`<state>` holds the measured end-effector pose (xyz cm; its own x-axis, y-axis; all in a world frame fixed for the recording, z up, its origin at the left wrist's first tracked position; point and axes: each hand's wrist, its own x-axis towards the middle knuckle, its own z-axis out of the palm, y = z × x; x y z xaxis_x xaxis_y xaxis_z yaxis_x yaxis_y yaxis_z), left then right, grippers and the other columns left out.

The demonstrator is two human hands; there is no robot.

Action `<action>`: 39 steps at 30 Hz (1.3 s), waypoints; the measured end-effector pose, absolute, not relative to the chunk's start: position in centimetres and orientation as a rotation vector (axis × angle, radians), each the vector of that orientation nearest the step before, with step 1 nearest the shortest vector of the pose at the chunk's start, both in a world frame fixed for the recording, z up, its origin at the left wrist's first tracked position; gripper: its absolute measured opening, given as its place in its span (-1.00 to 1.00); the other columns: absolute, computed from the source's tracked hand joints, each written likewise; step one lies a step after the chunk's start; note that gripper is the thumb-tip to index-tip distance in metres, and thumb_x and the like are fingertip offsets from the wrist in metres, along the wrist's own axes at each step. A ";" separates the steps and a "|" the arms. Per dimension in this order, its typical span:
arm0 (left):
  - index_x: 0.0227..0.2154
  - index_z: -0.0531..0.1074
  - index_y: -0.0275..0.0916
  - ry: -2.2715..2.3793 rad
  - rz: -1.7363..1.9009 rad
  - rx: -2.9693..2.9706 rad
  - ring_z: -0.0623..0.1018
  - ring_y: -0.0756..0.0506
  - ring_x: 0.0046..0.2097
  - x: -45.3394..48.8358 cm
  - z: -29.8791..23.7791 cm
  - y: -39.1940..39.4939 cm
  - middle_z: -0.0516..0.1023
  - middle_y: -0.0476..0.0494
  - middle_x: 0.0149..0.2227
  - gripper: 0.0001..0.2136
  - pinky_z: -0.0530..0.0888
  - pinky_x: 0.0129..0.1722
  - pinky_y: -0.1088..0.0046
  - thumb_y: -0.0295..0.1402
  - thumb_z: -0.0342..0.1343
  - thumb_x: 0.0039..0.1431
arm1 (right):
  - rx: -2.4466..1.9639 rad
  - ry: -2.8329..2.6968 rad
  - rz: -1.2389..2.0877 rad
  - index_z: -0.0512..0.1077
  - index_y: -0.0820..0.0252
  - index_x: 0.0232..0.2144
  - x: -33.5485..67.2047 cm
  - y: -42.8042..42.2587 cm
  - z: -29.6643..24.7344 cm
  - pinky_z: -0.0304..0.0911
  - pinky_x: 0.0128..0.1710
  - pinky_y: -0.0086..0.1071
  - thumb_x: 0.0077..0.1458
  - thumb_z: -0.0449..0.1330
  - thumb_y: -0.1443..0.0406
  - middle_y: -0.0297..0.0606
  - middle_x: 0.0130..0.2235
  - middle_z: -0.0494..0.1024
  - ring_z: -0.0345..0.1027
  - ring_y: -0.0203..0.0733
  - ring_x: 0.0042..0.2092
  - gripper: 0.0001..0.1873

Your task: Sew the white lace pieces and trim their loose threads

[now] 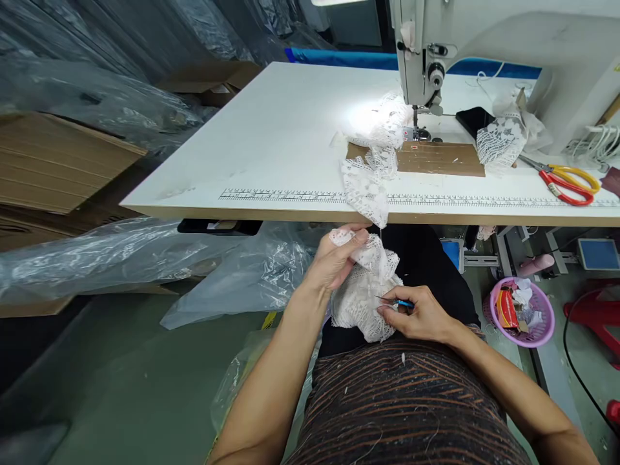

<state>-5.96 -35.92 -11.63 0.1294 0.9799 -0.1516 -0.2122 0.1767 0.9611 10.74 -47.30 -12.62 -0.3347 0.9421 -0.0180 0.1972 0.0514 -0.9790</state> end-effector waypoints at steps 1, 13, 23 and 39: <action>-0.20 0.47 -0.28 1.123 1.171 0.989 0.53 -0.07 -0.24 -6.2 -12.1 -36.2 0.55 -0.12 -0.27 -0.42 0.44 -0.21 0.44 -0.03 0.46 -0.26 | -1.168 -1.615 1.342 0.48 0.25 -0.43 10.8 -47.2 -12.5 0.10 -0.51 -0.49 0.12 0.19 0.08 -0.35 -0.50 0.40 0.12 -0.38 -0.49 -0.67; -0.33 0.57 -0.22 1.033 0.818 1.530 0.55 -0.18 -0.20 -8.7 -12.6 -42.9 0.61 -0.15 -0.31 -0.63 0.43 -0.09 0.30 0.02 0.24 0.04 | -1.108 -1.639 1.372 0.54 0.23 -0.34 10.7 -46.9 -11.4 0.25 -0.38 -0.43 0.11 0.20 0.11 -0.31 -0.44 0.48 0.24 -0.32 -0.42 -0.70; -0.40 0.60 -0.29 0.927 0.711 0.935 0.57 -0.07 -0.33 -9.0 -12.4 -44.2 0.63 -0.15 -0.33 -0.57 0.51 -0.26 0.42 -0.04 0.47 -0.24 | -1.106 -1.717 1.387 0.48 0.24 -0.39 10.9 -46.5 -11.6 0.14 -0.43 -0.45 0.14 0.18 0.03 -0.36 -0.47 0.40 0.16 -0.35 -0.45 -0.64; -0.41 0.63 -0.29 1.122 0.759 1.214 0.55 -0.10 -0.32 -9.6 -9.9 -43.9 0.65 -0.15 -0.37 -0.65 0.45 -0.28 0.43 -0.07 0.39 -0.11 | -1.212 -1.890 1.129 0.32 0.17 -0.54 9.0 -44.5 -11.3 -0.01 -0.48 -0.42 0.30 -0.15 -0.13 -0.39 -0.58 0.27 0.07 -0.34 -0.51 -0.38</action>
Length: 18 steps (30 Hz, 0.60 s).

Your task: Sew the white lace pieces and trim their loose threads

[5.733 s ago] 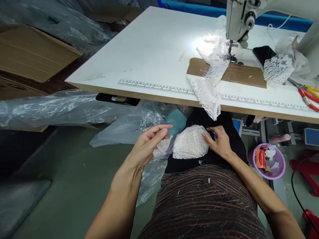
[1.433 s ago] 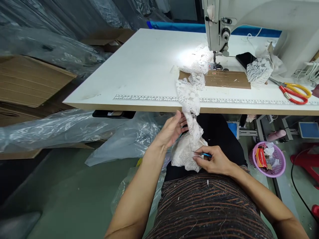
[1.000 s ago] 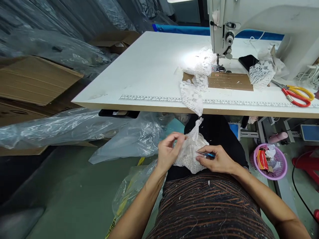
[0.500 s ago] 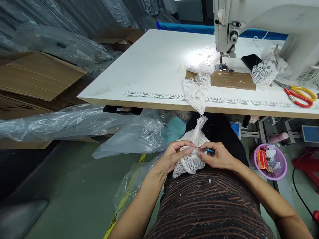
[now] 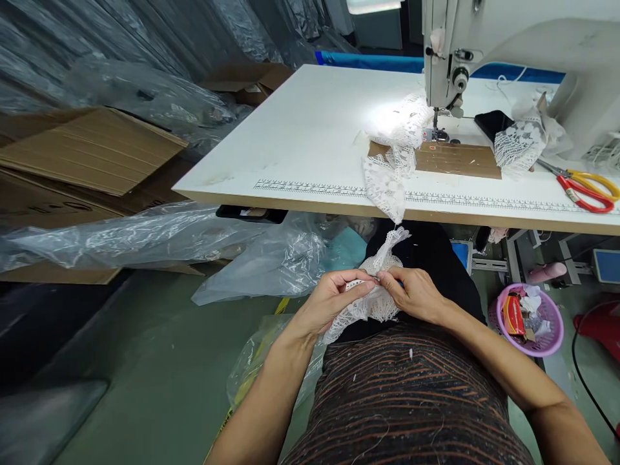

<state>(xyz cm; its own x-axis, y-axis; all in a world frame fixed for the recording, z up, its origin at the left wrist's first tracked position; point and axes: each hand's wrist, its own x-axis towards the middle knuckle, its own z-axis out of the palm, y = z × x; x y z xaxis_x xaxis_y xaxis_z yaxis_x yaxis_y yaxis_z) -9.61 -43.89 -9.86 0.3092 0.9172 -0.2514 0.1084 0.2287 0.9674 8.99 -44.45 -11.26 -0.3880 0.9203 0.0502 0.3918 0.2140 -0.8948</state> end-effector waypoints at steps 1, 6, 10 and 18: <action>-0.42 0.63 -0.29 1.130 0.766 1.217 0.54 -0.09 -0.33 -9.6 -9.9 -43.9 0.64 -0.14 -0.38 -0.66 0.44 -0.28 0.44 -0.07 0.39 -0.11 | -1.234 -1.877 1.104 0.33 0.17 -0.53 8.9 -44.4 -11.3 0.00 -0.48 -0.42 0.30 -0.14 -0.11 -0.38 -0.57 0.29 0.08 -0.33 -0.51 -0.39; -0.45 0.62 -0.27 1.121 0.775 1.199 0.53 -0.11 -0.29 -9.4 -9.5 -43.6 0.62 -0.14 -0.37 -0.68 0.43 -0.25 0.43 -0.08 0.37 -0.11 | -1.247 -1.860 1.073 0.40 0.16 -0.45 9.1 -44.7 -11.3 0.02 -0.46 -0.42 0.32 -0.14 -0.05 -0.35 -0.52 0.36 0.14 -0.31 -0.49 -0.44; -0.46 0.60 -0.29 1.131 0.743 1.192 0.46 -0.05 -0.39 -9.1 -9.2 -43.5 0.56 -0.09 -0.45 -0.66 0.37 -0.35 0.47 -0.07 0.38 -0.14 | -1.296 -1.945 0.968 0.38 0.14 -0.48 9.2 -45.0 -11.1 -0.04 -0.47 -0.41 0.31 -0.06 0.01 -0.37 -0.55 0.33 0.08 -0.32 -0.51 -0.53; -0.53 0.50 -0.25 1.235 0.801 1.412 0.41 -0.04 -0.40 -9.4 -10.0 -41.7 0.48 -0.03 -0.47 -0.70 0.30 -0.39 0.48 -0.08 0.27 -0.03 | -1.310 -1.539 0.845 0.41 0.16 -0.35 10.6 -42.7 -12.9 0.23 -0.34 -0.40 0.22 0.03 0.00 -0.30 -0.39 0.45 0.28 -0.27 -0.37 -0.62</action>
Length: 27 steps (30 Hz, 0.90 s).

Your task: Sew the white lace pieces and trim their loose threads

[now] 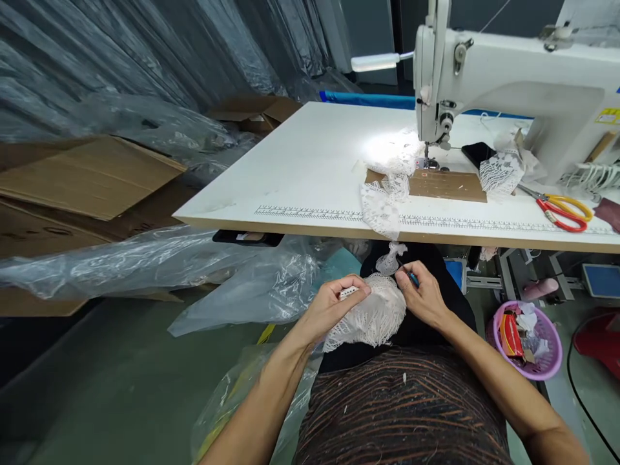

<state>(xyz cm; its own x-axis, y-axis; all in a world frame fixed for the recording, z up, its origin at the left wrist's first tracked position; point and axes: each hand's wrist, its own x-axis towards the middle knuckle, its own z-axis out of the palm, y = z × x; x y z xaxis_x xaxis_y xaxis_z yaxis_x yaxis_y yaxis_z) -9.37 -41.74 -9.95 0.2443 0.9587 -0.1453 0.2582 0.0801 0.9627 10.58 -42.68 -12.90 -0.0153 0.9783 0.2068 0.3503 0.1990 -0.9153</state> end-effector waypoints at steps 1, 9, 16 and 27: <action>-0.55 0.47 -0.24 1.279 0.846 1.473 0.40 -0.04 -0.40 -9.3 -10.2 -41.0 0.46 -0.02 -0.48 -0.70 0.30 -0.38 0.48 -0.09 0.26 -0.02 | -1.323 -1.459 0.814 0.42 0.17 -0.31 10.8 -41.9 -13.3 0.25 -0.34 -0.39 0.17 0.08 -0.02 -0.26 -0.34 0.47 0.30 -0.25 -0.34 -0.62; -0.36 0.55 -0.28 1.339 0.941 1.598 0.45 -0.05 -0.42 -7.1 -11.0 -35.3 0.48 -0.03 -0.52 -0.66 0.33 -0.39 0.45 -0.09 0.28 -0.11 | -1.316 -1.389 0.726 0.47 0.17 -0.42 10.7 -37.7 -14.7 0.32 -0.35 -0.37 -0.05 0.23 0.04 -0.14 -0.26 0.50 0.36 -0.12 -0.18 -0.68; -0.11 0.60 -0.21 1.125 0.939 1.697 0.52 -0.20 -0.10 -7.7 -10.9 -35.6 0.57 -0.17 -0.16 -0.52 0.39 -0.05 0.32 -0.09 0.33 -0.12 | -1.172 -1.500 0.859 0.41 0.17 -0.42 10.1 -41.2 -13.3 0.26 -0.43 -0.43 0.06 0.17 0.15 -0.32 -0.45 0.47 0.27 -0.32 -0.45 -0.80; -0.53 0.51 -0.27 0.825 0.836 1.437 0.50 -0.13 -0.16 -6.3 -9.8 -36.2 0.55 -0.15 -0.27 -0.72 0.39 -0.16 0.41 -0.12 0.28 -0.03 | -1.103 -1.563 1.079 0.38 0.18 -0.42 11.2 -41.5 -10.6 0.16 -0.44 -0.44 0.10 0.18 0.11 -0.37 -0.46 0.39 0.17 -0.36 -0.46 -0.75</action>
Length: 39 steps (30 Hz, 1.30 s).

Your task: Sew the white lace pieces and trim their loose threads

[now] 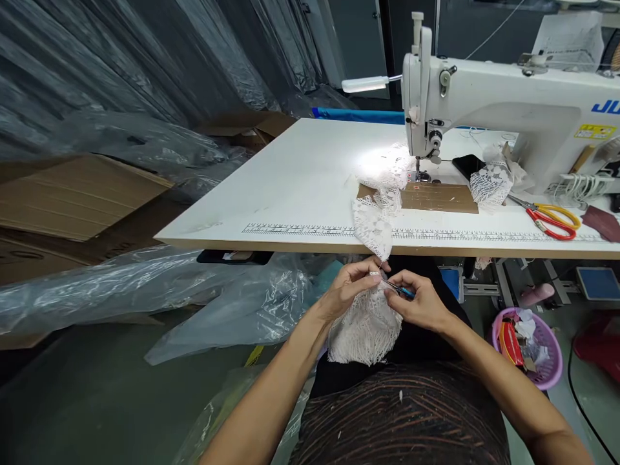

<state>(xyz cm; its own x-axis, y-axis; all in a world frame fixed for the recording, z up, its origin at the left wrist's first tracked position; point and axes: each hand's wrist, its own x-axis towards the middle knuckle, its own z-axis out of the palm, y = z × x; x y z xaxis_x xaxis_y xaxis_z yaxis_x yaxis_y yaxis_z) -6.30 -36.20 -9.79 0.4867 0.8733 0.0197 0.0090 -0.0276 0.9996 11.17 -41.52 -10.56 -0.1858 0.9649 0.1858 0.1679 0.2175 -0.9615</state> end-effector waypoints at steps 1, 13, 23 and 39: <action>-0.49 0.52 -0.28 0.852 0.827 1.437 0.50 -0.10 -0.23 -6.4 -9.8 -36.3 0.55 -0.13 -0.31 -0.71 0.40 -0.20 0.42 -0.11 0.28 -0.01 | -1.126 -1.590 1.081 0.39 0.19 -0.40 11.4 -41.3 -10.6 0.15 -0.45 -0.44 0.12 0.16 0.07 -0.36 -0.46 0.39 0.17 -0.35 -0.46 -0.71; -0.24 0.63 -0.29 0.963 0.815 1.529 0.59 -0.12 -0.25 -7.4 -9.4 -36.7 0.68 -0.18 -0.26 -0.63 0.46 -0.22 0.42 -0.06 0.25 0.08 | -1.283 -1.848 0.842 0.36 0.17 -0.49 11.2 -37.6 -10.0 0.05 -0.42 -0.39 0.30 -0.13 -0.08 -0.34 -0.52 0.37 0.17 -0.30 -0.47 -0.43; -0.46 0.57 -0.31 0.929 0.780 1.461 0.40 0.01 -0.44 -7.5 -8.5 -36.8 0.50 -0.04 -0.50 -0.70 0.30 -0.42 0.51 -0.11 0.25 0.04 | -1.219 -1.947 0.896 0.27 0.16 -0.49 11.5 -38.9 -9.3 0.00 -0.43 -0.40 0.33 -0.16 -0.01 -0.36 -0.51 0.30 0.10 -0.33 -0.47 -0.49; -0.33 0.55 -0.31 0.867 0.851 1.251 0.43 -0.03 -0.32 -7.3 -10.7 -38.3 0.48 -0.08 -0.37 -0.63 0.36 -0.31 0.48 -0.06 0.31 -0.04 | -1.149 -1.552 1.375 0.31 0.18 -0.46 11.3 -41.3 -9.6 0.02 -0.51 -0.45 -0.01 0.24 -0.17 -0.45 -0.53 0.24 0.01 -0.38 -0.49 -0.46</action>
<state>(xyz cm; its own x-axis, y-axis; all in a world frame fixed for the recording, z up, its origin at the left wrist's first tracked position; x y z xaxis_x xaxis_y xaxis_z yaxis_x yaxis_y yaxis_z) -7.34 -38.27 -10.74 0.4312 0.8987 -0.0796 -0.0624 0.1178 0.9911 11.29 -41.28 -9.60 -0.3139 0.9491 -0.0262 0.1403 0.0190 -0.9899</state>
